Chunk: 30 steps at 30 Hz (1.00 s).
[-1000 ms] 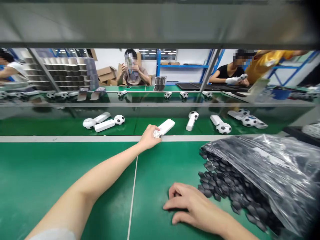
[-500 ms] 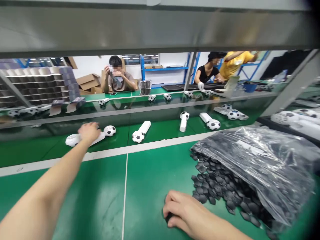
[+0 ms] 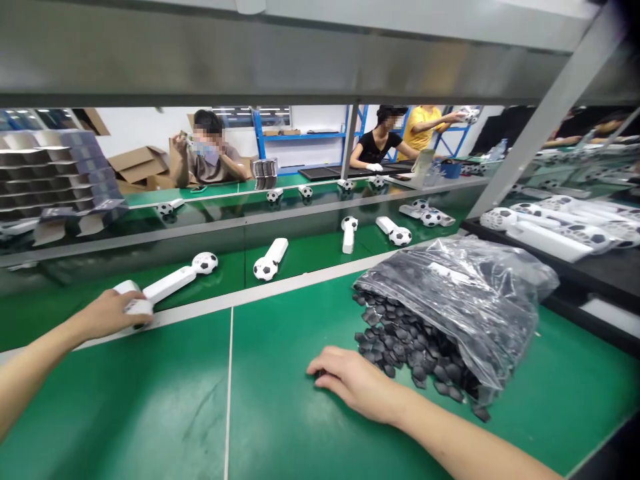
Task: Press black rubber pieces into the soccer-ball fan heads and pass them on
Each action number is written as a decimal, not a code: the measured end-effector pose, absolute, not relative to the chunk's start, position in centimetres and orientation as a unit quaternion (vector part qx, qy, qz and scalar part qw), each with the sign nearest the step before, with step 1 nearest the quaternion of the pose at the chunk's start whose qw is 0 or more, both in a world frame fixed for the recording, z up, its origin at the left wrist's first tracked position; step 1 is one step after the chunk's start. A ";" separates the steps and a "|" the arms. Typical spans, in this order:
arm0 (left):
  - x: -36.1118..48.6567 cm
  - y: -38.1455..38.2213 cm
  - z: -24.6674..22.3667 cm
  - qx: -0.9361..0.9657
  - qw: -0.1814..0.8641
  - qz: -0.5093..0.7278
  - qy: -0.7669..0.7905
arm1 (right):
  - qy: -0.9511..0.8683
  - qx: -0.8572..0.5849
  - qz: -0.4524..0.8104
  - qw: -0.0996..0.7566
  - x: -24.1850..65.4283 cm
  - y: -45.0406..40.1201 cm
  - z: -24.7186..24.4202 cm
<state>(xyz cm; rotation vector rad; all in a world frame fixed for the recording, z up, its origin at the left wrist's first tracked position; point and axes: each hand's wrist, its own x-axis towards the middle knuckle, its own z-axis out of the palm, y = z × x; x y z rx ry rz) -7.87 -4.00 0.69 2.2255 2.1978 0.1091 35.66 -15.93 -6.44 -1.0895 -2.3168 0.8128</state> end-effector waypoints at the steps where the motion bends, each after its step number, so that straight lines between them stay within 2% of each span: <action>1: -7.3 -4.6 0.4 0.721 0.027 0.029 0.692 | -0.844 -0.387 0.286 0.235 35.7 -16.0 -6.4; 4: -3.9 -7.0 0.0 0.773 0.095 0.017 0.627 | -0.850 -0.376 0.254 0.269 35.7 -16.2 -6.4; 10: 6.5 -10.9 -0.6 0.854 0.093 0.030 0.512 | -0.830 -0.400 0.242 0.304 36.1 -15.8 -6.3; 17: 15.4 -12.1 -3.0 0.850 0.164 0.088 0.493 | -0.778 -0.445 0.252 0.364 37.8 -14.7 -6.7; 20: 17.2 -12.6 -3.2 0.846 0.181 0.094 0.492 | -0.729 -0.476 0.281 0.404 38.5 -14.3 -6.4; 24: 17.5 -13.1 -3.3 0.846 0.206 0.097 0.483 | -0.737 -0.469 0.191 0.448 39.1 -14.0 -5.5; 27: 17.2 -13.2 -3.6 0.838 0.218 0.094 0.492 | -0.752 -0.452 0.171 0.448 39.0 -14.1 -4.9; 30: 17.2 -13.2 -3.8 0.833 0.226 0.095 0.496 | -0.760 -0.445 0.217 0.421 38.7 -14.4 -5.0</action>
